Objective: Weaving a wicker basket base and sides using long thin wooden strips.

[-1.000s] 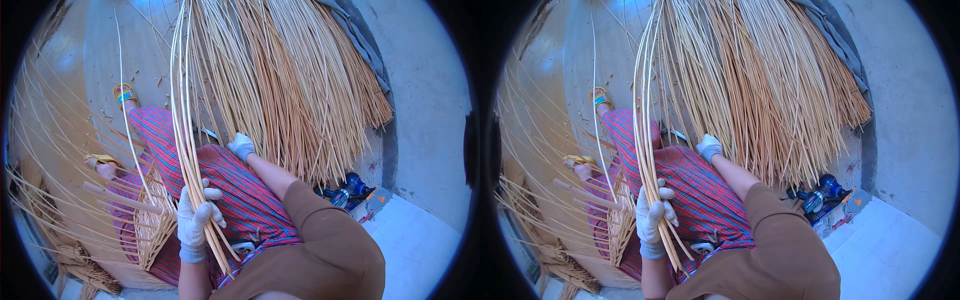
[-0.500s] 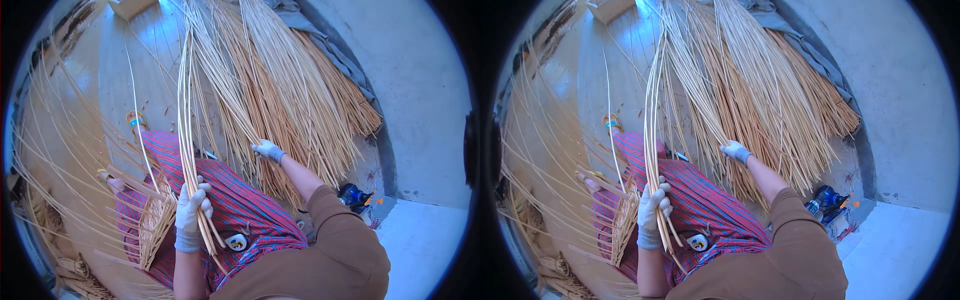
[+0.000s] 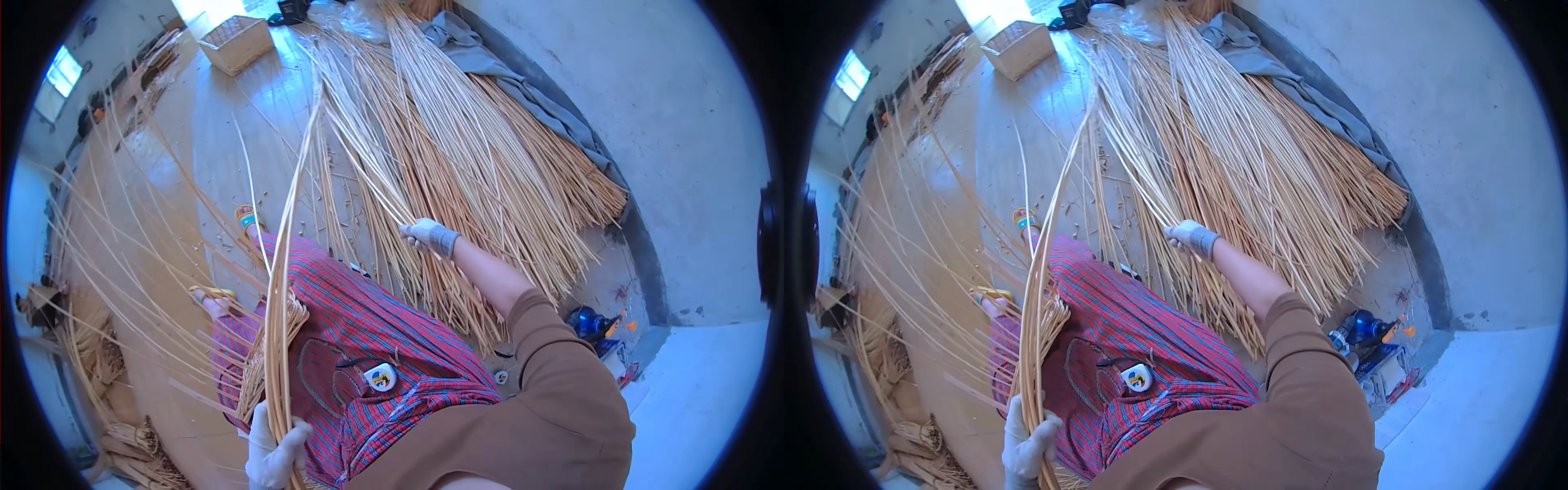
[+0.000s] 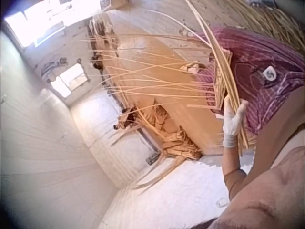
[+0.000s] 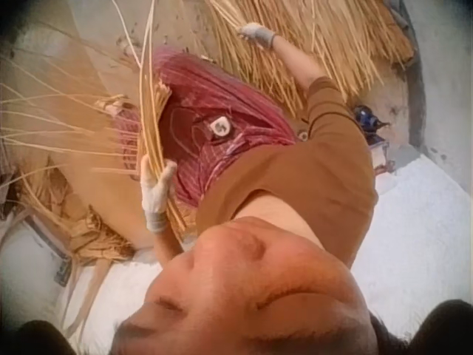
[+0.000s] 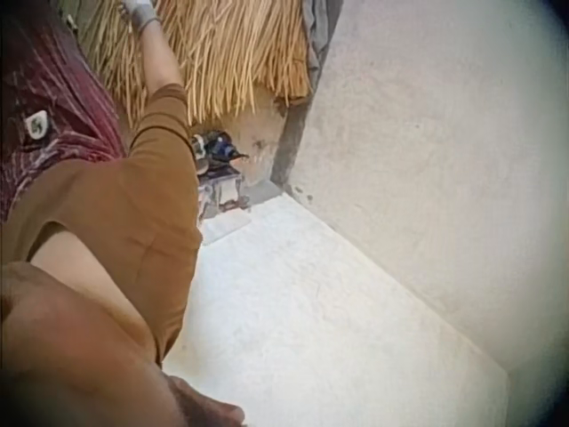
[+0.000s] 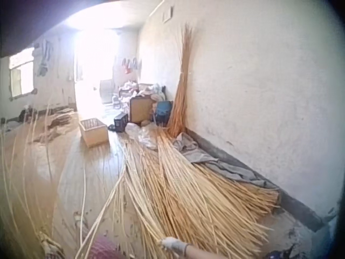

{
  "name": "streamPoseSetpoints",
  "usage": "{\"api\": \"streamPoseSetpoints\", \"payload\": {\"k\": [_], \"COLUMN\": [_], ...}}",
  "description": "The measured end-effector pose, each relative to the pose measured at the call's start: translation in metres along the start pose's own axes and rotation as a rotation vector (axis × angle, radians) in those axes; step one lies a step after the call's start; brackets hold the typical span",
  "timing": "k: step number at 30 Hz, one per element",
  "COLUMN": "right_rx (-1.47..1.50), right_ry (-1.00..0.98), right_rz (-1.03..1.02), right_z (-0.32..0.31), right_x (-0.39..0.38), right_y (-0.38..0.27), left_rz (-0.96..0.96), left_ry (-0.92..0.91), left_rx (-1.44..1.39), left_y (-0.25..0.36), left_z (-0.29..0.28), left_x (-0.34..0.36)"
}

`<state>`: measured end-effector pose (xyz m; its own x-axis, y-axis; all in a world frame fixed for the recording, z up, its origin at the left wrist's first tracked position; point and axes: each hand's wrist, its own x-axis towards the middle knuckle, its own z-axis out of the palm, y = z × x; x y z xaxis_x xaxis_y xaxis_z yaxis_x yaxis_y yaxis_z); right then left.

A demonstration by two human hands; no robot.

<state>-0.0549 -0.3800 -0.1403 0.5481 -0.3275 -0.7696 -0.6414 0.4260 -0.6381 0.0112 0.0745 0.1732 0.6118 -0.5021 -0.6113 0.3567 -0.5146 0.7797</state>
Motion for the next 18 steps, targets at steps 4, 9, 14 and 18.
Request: {"api": "streamPoseSetpoints", "payload": {"k": [4, 9, 14, 18], "right_rx": [0.2, 0.409, 0.482, 0.499], "right_ry": [-0.262, -0.535, -0.593, -0.533], "right_rz": [-0.01, -0.006, 0.08, 0.068], "right_z": [-0.005, -0.023, 0.008, 0.017], "right_x": [-0.063, -0.235, -0.396, -0.491], "right_y": [0.0, 0.063, 0.119, 0.12], "left_rz": [0.143, 0.326, 0.372, 0.233], "left_ry": [-0.093, -0.164, -0.132, -0.015], "left_rx": [0.053, 0.013, 0.236, 0.091], "left_y": [0.007, 0.025, 0.059, 0.074], "left_z": [0.018, 0.044, 0.092, 0.103], "left_x": [0.037, 0.129, 0.238, 0.324]}}
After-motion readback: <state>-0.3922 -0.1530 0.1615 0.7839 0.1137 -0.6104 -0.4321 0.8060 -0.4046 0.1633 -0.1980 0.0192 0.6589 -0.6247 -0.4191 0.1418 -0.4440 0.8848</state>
